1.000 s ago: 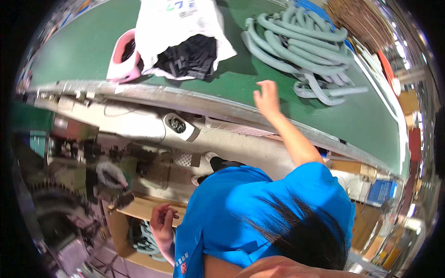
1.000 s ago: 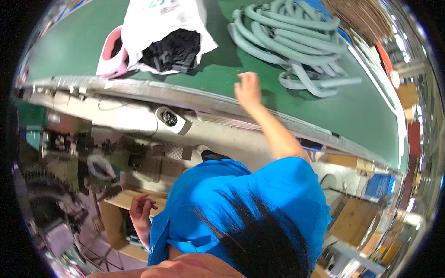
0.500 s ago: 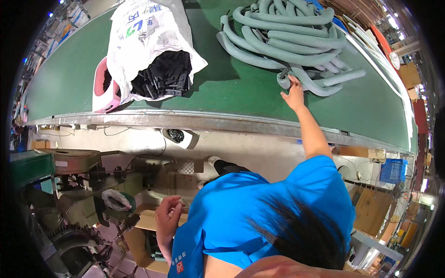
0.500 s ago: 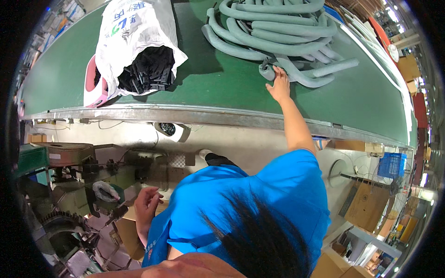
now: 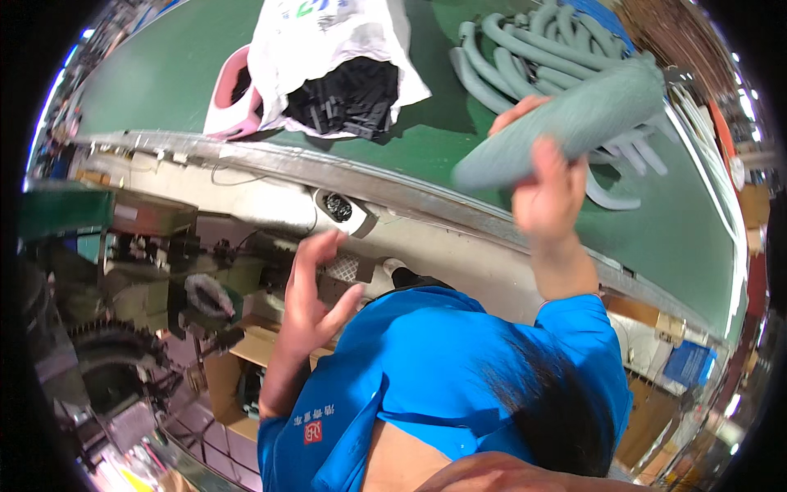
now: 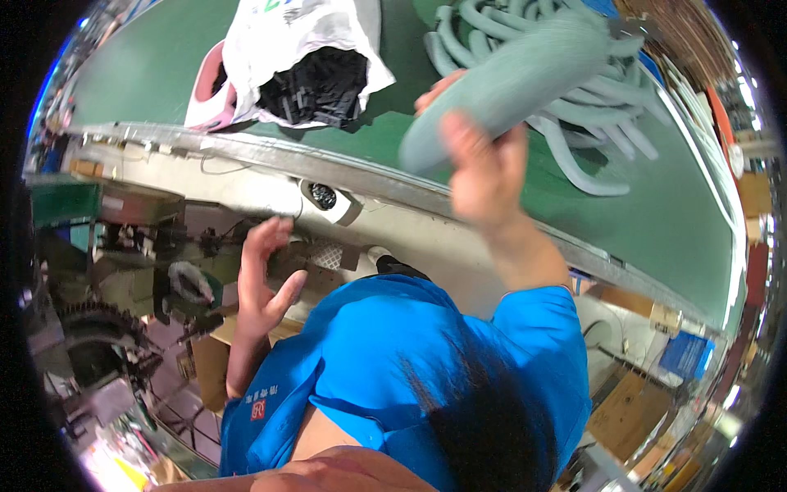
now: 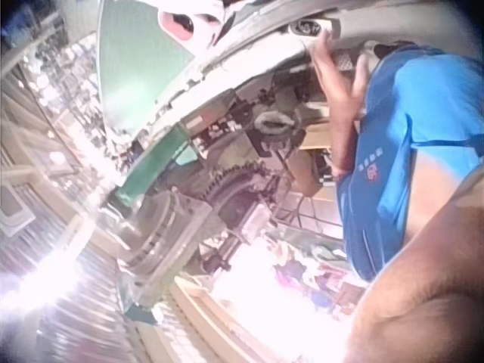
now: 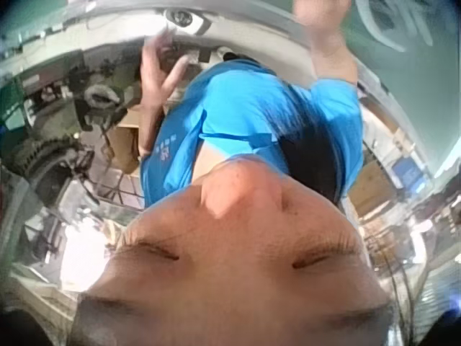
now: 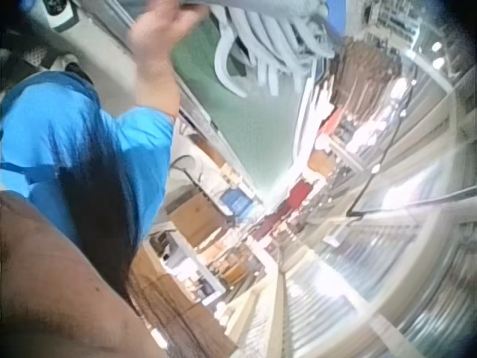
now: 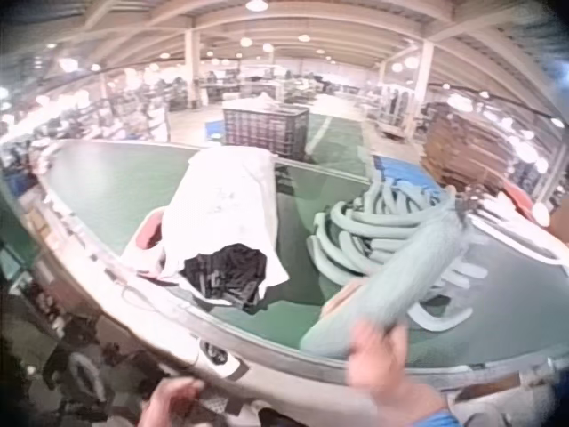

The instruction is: The person repeatedly picks up gray foam-covered cables and black plastic connectors from a workbench, inserts the connectors into the cable ends, and uses a handheld tool to crimp or secure them. The finished assemblies are placed into a cardboard box.

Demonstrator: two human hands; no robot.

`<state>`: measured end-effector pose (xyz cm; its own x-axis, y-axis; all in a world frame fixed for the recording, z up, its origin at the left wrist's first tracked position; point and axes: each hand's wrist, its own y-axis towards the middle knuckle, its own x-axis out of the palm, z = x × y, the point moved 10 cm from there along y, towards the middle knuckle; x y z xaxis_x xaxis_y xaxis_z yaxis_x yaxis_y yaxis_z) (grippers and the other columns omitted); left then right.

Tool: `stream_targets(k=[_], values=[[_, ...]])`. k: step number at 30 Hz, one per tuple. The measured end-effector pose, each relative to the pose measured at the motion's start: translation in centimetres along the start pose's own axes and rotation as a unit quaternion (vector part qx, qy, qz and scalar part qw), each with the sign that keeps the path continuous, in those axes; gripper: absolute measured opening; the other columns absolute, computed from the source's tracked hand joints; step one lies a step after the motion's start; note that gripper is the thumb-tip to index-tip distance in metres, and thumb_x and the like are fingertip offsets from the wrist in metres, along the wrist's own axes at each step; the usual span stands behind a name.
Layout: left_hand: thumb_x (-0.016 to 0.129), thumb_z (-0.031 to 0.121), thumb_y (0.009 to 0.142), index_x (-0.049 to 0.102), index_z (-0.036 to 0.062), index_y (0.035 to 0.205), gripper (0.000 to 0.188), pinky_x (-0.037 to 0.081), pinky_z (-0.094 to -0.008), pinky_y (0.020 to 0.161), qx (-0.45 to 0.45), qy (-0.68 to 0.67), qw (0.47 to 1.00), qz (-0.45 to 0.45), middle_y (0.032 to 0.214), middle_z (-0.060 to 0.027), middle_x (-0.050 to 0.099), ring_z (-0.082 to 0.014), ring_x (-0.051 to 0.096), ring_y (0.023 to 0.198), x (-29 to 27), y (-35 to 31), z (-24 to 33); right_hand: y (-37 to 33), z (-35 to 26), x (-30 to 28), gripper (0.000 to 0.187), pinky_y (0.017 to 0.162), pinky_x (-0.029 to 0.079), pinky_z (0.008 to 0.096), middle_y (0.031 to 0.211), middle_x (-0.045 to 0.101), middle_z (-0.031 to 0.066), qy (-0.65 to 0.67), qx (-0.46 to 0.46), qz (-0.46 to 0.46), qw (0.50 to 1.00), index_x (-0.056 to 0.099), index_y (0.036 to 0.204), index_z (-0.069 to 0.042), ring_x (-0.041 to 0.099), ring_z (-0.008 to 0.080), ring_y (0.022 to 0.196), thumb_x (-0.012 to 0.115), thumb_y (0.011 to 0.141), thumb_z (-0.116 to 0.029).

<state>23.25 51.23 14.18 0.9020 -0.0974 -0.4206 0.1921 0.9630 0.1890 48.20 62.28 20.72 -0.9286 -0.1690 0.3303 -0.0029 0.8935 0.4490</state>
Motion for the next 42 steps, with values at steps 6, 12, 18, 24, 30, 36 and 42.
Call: stream_targets(k=[6,12,18,24,30,36,42], values=[[0.078,0.024,0.064,0.04,-0.0067,0.129,0.081,0.048,-0.0379,0.084,0.008,-0.08,0.992,0.099,0.104,-0.0157,0.061,-0.029,0.062,0.091,-4.7,-4.3,-1.7,-5.8,0.7,17.9,0.049,0.097,0.036,0.0412,0.121,0.049,0.0149,-0.08,-0.154,-0.311,0.935,0.047,0.123,-0.003,0.046,0.0273,0.115,0.066,0.084,-0.027],[0.076,0.018,0.065,0.041,-0.0101,0.114,0.067,0.047,-0.0262,0.046,0.054,-0.25,0.932,0.256,0.067,-0.0113,0.056,-0.018,0.055,0.049,-15.8,-12.5,4.7,3.0,22.6,14.2,0.022,0.096,0.039,0.0424,0.112,0.055,0.0125,-0.482,-0.185,-0.294,0.804,0.063,0.101,-0.009,0.047,0.0323,0.11,0.059,0.079,-0.009],[0.076,0.01,0.053,0.055,-0.0036,0.115,0.067,0.051,-0.0336,0.075,-0.258,0.108,0.921,0.27,0.09,-0.018,0.065,-0.0274,0.065,0.082,-14.1,-20.8,2.3,4.4,35.6,4.5,0.019,0.079,0.046,0.0426,0.098,0.053,0.0127,-0.724,-0.115,-0.348,0.585,0.063,0.096,-0.012,0.05,0.0316,0.099,0.055,0.079,-0.016],[0.074,0.016,0.065,0.055,0.0055,0.116,0.056,0.053,-0.0358,0.071,-0.342,0.188,0.906,0.165,0.087,-0.0176,0.066,-0.0315,0.067,0.08,-9.8,-17.3,-2.8,3.8,29.8,9.5,0.02,0.073,0.048,0.0411,0.09,0.062,0.0143,-0.617,-0.091,-0.397,0.673,0.059,0.094,-0.007,0.06,0.0317,0.086,0.056,0.087,-0.026],[0.07,0.013,0.064,0.054,0.0043,0.1,0.041,0.052,-0.0376,0.066,-0.321,0.16,0.903,0.234,0.077,-0.0168,0.063,-0.0341,0.066,0.072,-8.1,-18.8,-6.3,-7.5,15.9,20.3,0.038,0.066,0.046,0.0345,0.086,0.06,0.0122,-0.25,-0.02,-0.576,0.778,0.06,0.11,-0.009,0.059,0.0292,0.075,0.055,0.09,-0.041],[0.071,0.012,0.061,0.056,0.0042,0.102,0.044,0.051,-0.0376,0.067,-0.265,0.151,0.921,0.244,0.079,-0.0169,0.063,-0.0338,0.066,0.074,-8.1,-19.5,-5.8,-8.9,12.1,21.9,0.041,0.055,0.04,0.0308,0.069,0.051,0.0075,-0.184,-0.039,-0.529,0.828,0.066,0.106,-0.007,0.051,0.0214,0.061,0.08,0.069,-0.018],[0.072,0.011,0.058,0.058,0.0047,0.1,0.045,0.051,-0.0381,0.067,-0.284,0.142,0.929,0.189,0.079,-0.0167,0.063,-0.0342,0.065,0.075,-8.4,-21.4,-5.2,-11.0,11.3,24.7,0.04,0.05,0.039,0.0308,0.068,0.052,0.0067,-0.157,-0.085,-0.574,0.799,0.066,0.104,-0.008,0.05,0.021,0.056,0.08,0.068,-0.018]])
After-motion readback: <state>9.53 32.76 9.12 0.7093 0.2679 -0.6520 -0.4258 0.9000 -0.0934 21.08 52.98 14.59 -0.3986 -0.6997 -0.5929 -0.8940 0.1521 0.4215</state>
